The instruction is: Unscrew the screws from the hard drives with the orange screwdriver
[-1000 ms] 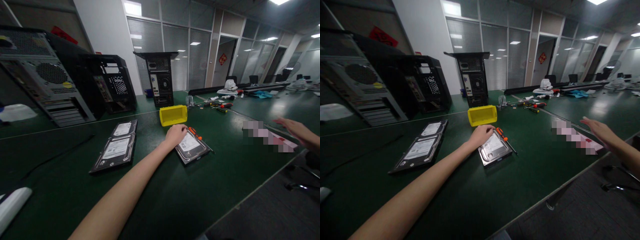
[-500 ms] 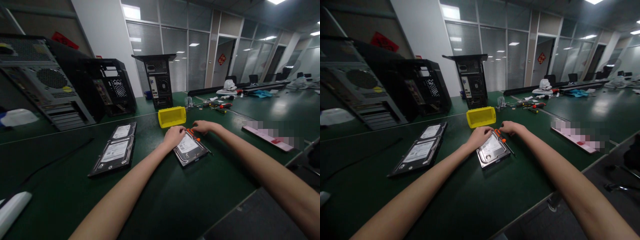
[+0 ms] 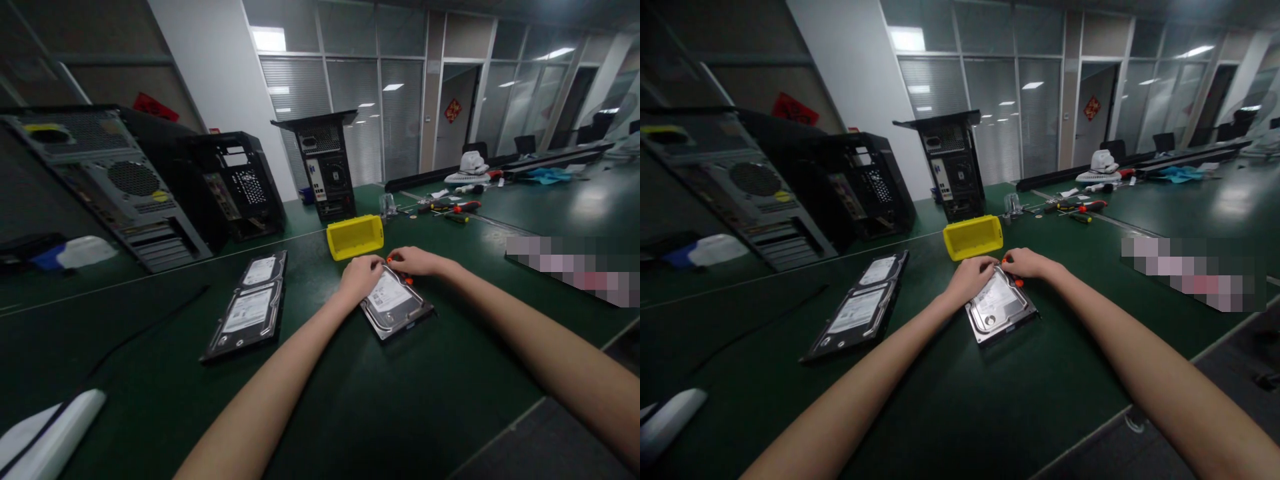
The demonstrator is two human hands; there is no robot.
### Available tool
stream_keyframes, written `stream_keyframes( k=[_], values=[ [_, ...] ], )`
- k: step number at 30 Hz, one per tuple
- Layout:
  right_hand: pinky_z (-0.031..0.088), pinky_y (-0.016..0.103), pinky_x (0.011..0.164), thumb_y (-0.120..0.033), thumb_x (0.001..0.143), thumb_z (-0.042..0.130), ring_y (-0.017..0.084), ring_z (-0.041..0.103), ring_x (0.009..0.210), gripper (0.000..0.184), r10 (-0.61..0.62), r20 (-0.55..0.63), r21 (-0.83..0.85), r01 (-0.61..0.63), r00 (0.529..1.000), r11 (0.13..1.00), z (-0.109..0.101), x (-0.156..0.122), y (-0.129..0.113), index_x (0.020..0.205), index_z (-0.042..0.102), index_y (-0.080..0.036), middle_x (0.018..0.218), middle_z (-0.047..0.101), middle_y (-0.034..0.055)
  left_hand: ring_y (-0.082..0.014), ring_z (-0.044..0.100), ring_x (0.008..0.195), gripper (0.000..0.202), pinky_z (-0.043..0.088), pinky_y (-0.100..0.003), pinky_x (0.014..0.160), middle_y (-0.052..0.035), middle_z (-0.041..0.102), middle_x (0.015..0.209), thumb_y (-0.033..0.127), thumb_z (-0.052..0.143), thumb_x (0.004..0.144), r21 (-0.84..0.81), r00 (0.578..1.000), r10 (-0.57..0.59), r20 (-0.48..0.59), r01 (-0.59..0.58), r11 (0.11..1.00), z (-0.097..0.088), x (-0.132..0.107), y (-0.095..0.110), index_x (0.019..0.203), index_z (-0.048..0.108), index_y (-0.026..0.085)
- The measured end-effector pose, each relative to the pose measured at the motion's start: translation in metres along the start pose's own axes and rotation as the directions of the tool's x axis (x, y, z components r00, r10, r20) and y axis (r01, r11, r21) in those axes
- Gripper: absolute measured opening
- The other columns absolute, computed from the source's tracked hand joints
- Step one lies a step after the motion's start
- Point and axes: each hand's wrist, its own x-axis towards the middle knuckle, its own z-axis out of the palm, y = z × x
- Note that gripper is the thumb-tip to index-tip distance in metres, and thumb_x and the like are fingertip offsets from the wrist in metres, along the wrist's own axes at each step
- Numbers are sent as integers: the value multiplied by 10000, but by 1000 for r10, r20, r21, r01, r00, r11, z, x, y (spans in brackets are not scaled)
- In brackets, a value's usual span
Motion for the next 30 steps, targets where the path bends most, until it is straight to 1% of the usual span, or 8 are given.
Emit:
stream_keyframes(
  k=[4,10,14,18,21,24,27,30],
  values=[
    [487,215,571,-360,860,502,163,640,780,423,67,116,174,-87,991,981,-4,-2,2,1181,574,-95,1026,675,140,-196,644,989,316,473,-274,874,-63,710,1076,238,466,864,-3,1000,1,3,-1,1000,0,1,-1,1058,709,180],
    [535,207,573,-259,728,645,176,644,908,647,101,298,250,-180,949,951,-16,-12,3,1325,432,-127,1178,613,135,-192,638,1003,315,471,-273,889,-58,707,1085,236,466,865,1,1000,-6,12,6,1000,0,1,-1,1056,712,182],
    [555,258,522,-231,714,640,189,654,781,541,211,235,174,-254,949,951,-15,-13,-2,1218,504,-88,1052,646,154,-192,637,1010,315,469,-274,899,-54,704,1094,236,469,865,1,1000,-5,7,5,1000,0,1,-1,1062,709,187],
    [556,227,504,-161,745,615,131,615,667,349,218,129,443,-253,967,860,-19,-10,7,1080,562,-79,848,636,100,-193,639,1008,312,471,-280,905,-52,706,1090,243,468,870,-7,1000,-14,9,14,1000,0,0,-1,1058,710,187],
    [585,227,581,-145,796,580,87,580,649,268,231,-150,781,-28,961,624,-26,-5,19,1061,556,-111,814,584,46,-195,639,1013,311,470,-286,911,-52,705,1093,252,463,876,-17,1000,-12,9,12,1000,0,0,-1,1050,712,185],
    [593,250,746,-148,795,578,70,590,689,178,257,-442,864,331,860,379,-29,3,24,971,556,-147,833,566,12,-197,642,1008,311,472,-289,908,-55,708,1085,247,464,872,-24,1000,0,8,0,1000,1,1,-1,1046,712,181],
    [578,305,826,-214,747,642,110,626,780,240,263,-617,777,524,742,348,-26,9,17,955,526,-185,883,593,9,-196,645,1001,313,473,-288,904,-57,709,1082,224,465,862,-25,1000,-1,5,1,1000,1,1,-1,1047,713,176],
    [560,348,870,-301,717,683,175,639,944,368,173,-695,700,600,698,387,-21,10,3,1017,485,-221,920,623,20,-196,647,996,313,471,-287,904,-58,710,1081,212,468,857,-26,1000,-4,4,4,1000,0,1,-1,1044,715,172]
  ],
)
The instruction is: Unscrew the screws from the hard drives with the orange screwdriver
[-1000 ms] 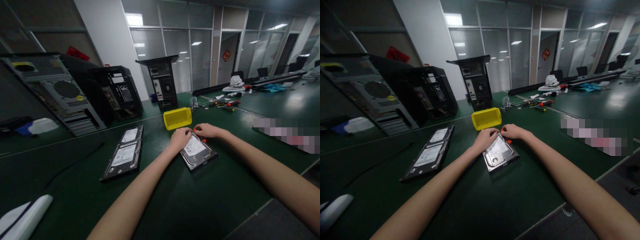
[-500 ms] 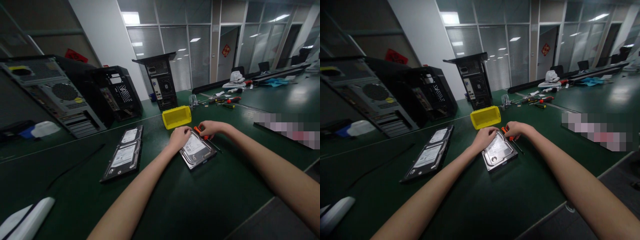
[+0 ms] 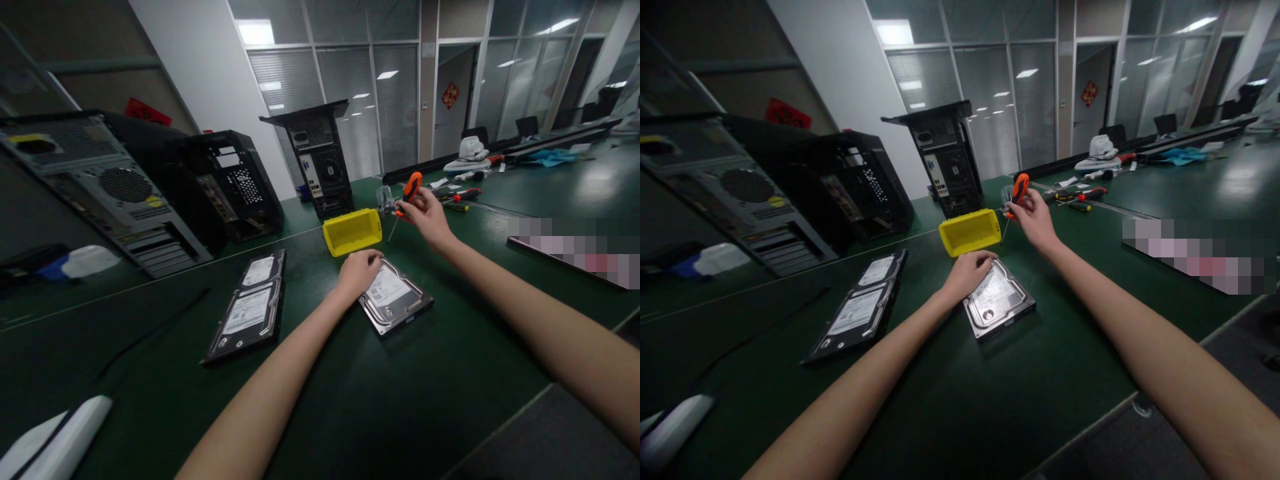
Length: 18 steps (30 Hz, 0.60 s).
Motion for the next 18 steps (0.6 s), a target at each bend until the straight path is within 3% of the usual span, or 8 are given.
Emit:
stream_keyframes(
  k=[3,7,14,18],
  values=[
    [538,379,912,-362,748,651,200,624,1038,391,-45,100,-3,46,994,999,11,-7,-1,1063,455,-240,923,639,25,-197,649,986,314,470,-288,902,-61,715,1066,209,472,855,-3,1000,5,-5,-5,1000,0,0,0,1049,715,169],
    [552,402,885,-395,755,642,212,635,1012,415,-49,171,-49,59,984,997,16,-13,0,1088,449,-241,973,642,42,-199,652,971,312,475,-286,882,-62,716,1059,230,478,861,-5,1000,11,-13,-11,1000,1,0,0,1060,711,171],
    [547,320,899,-402,848,524,192,572,1145,466,69,183,-342,-2,981,940,15,-18,-14,1255,376,-231,1166,608,75,-196,650,976,312,472,-284,891,-63,713,1070,230,481,868,-8,1000,6,-7,-6,1000,1,1,0,1076,707,179],
    [543,328,902,-396,863,509,199,550,1176,479,99,206,-370,-16,974,929,16,-20,-16,1290,358,-238,1195,594,82,-194,648,977,309,474,-284,890,-63,713,1069,216,478,870,-2,1000,6,-5,-6,1000,1,0,1,1073,707,174]
  ],
)
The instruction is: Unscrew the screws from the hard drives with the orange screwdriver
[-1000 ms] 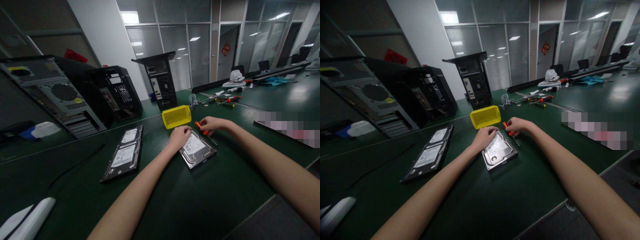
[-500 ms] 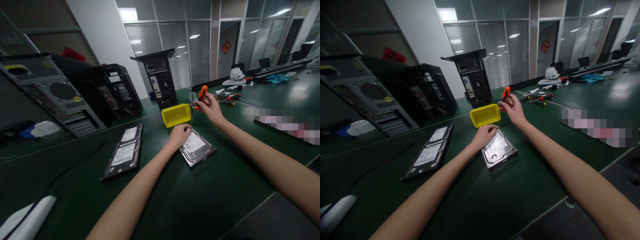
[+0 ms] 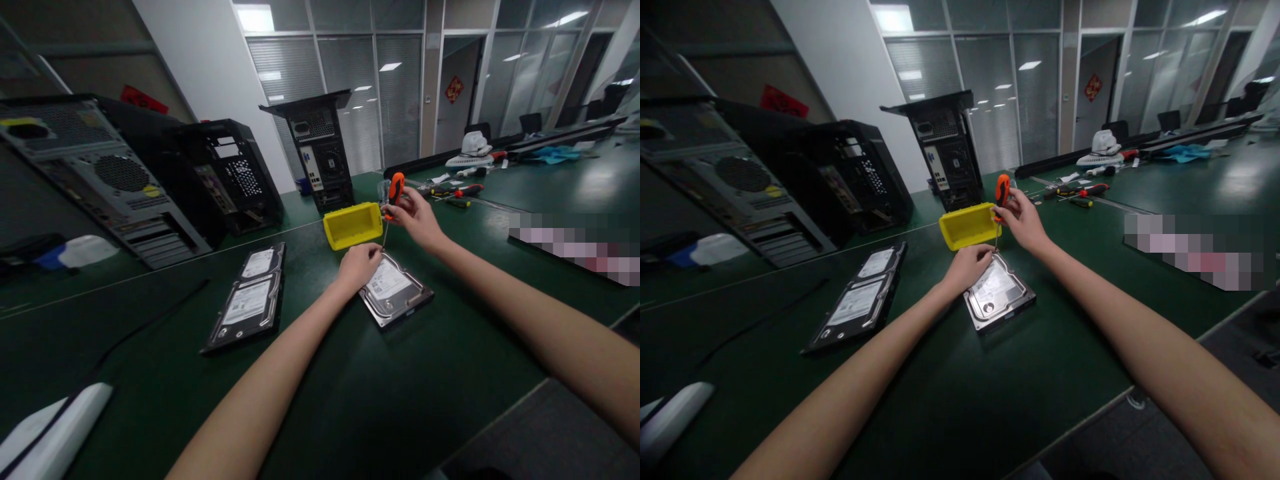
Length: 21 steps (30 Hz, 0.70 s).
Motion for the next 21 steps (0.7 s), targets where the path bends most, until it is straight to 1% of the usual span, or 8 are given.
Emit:
stream_keyframes(
  k=[2,4,7,12,17,21],
  values=[
    [538,341,914,-370,861,514,197,557,1164,466,-8,22,21,8,1000,1000,1,0,2,1282,366,-236,1201,591,80,-195,645,991,310,471,-286,899,-65,711,1077,215,478,870,3,1000,-4,1,4,1000,0,0,1,1076,706,171],
    [531,348,930,-344,850,533,192,573,1139,455,-43,40,71,40,998,997,3,-1,3,1262,381,-228,1194,595,78,-197,643,1000,309,468,-288,907,-66,710,1082,219,481,871,5,1000,-9,7,9,1000,1,0,1,1077,706,172],
    [526,345,941,-342,827,569,191,584,1117,470,-95,31,136,90,995,987,2,0,4,1246,395,-220,1172,600,77,-197,642,1003,305,469,-291,907,-68,710,1079,230,482,875,6,1000,-8,8,8,1000,1,0,2,1070,709,171],
    [525,345,935,-356,846,535,193,564,1145,493,-84,-35,81,86,996,993,0,2,3,1293,358,-245,1190,590,66,-196,643,997,296,469,-296,907,-69,711,1073,236,483,875,-5,1000,6,2,-6,1000,2,-1,2,1046,715,165],
    [534,351,911,-366,839,546,208,570,1126,511,-28,-18,-14,28,999,1000,2,-1,1,1307,376,-251,1156,604,67,-200,644,991,297,472,-296,897,-71,712,1069,243,486,875,2,1000,-5,-5,5,1000,2,-1,3,1053,710,168],
    [531,343,916,-385,830,557,205,567,1127,506,-69,-9,14,69,998,998,3,-2,1,1288,389,-248,1169,595,65,-202,644,985,298,475,-292,884,-71,713,1064,239,483,875,1,1000,7,-8,-7,1000,2,-1,2,1051,711,164]
  ],
)
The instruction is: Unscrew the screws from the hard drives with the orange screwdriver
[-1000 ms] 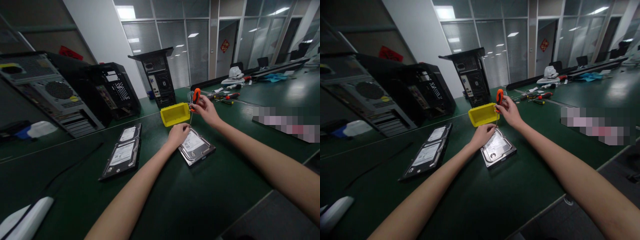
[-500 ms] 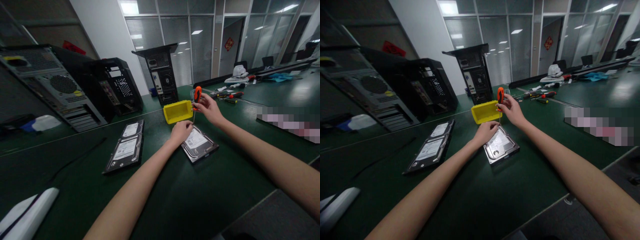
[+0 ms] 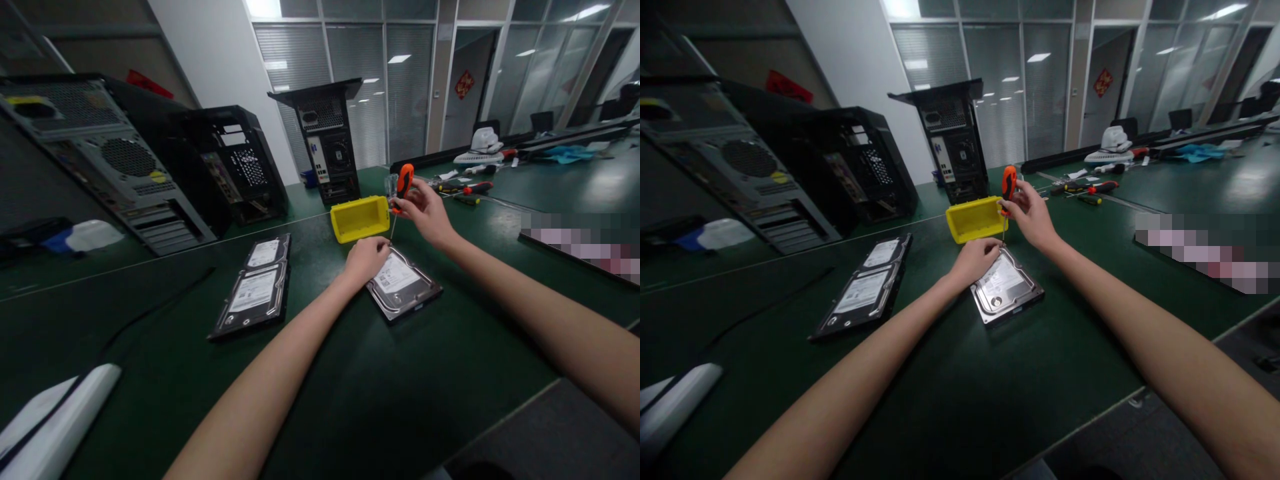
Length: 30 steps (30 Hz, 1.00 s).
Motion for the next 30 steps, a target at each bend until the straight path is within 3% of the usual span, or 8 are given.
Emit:
stream_keyframes(
  k=[10,14,24,30],
  values=[
    [526,373,926,-353,805,590,202,588,1074,465,-27,23,107,25,999,994,-1,1,3,1229,459,-218,1097,615,69,-203,644,983,301,478,-297,878,-74,712,1065,241,484,875,-9,1000,-13,0,13,1000,1,0,0,1061,709,164],
    [539,366,901,-369,788,601,204,591,1056,371,23,13,39,-24,1000,999,-1,5,5,1103,561,-178,1085,627,69,-204,644,980,301,477,-297,879,-77,711,1068,232,487,871,-5,1000,-7,-4,7,1000,1,0,0,1063,708,161],
    [575,369,831,-359,724,690,157,604,828,272,51,14,79,-52,999,995,-3,16,13,887,576,-174,811,586,17,-216,648,960,300,484,-311,864,-88,711,1057,228,485,873,-18,1000,6,-5,-6,1000,2,-2,-1,1058,708,149],
    [555,362,859,-347,758,654,179,647,906,332,100,57,82,-105,993,991,-1,17,11,1019,533,-181,902,651,48,-215,642,981,303,479,-305,873,-80,707,1075,235,484,874,-8,1000,-9,-7,9,1000,2,-1,-1,1066,705,158]
  ],
)
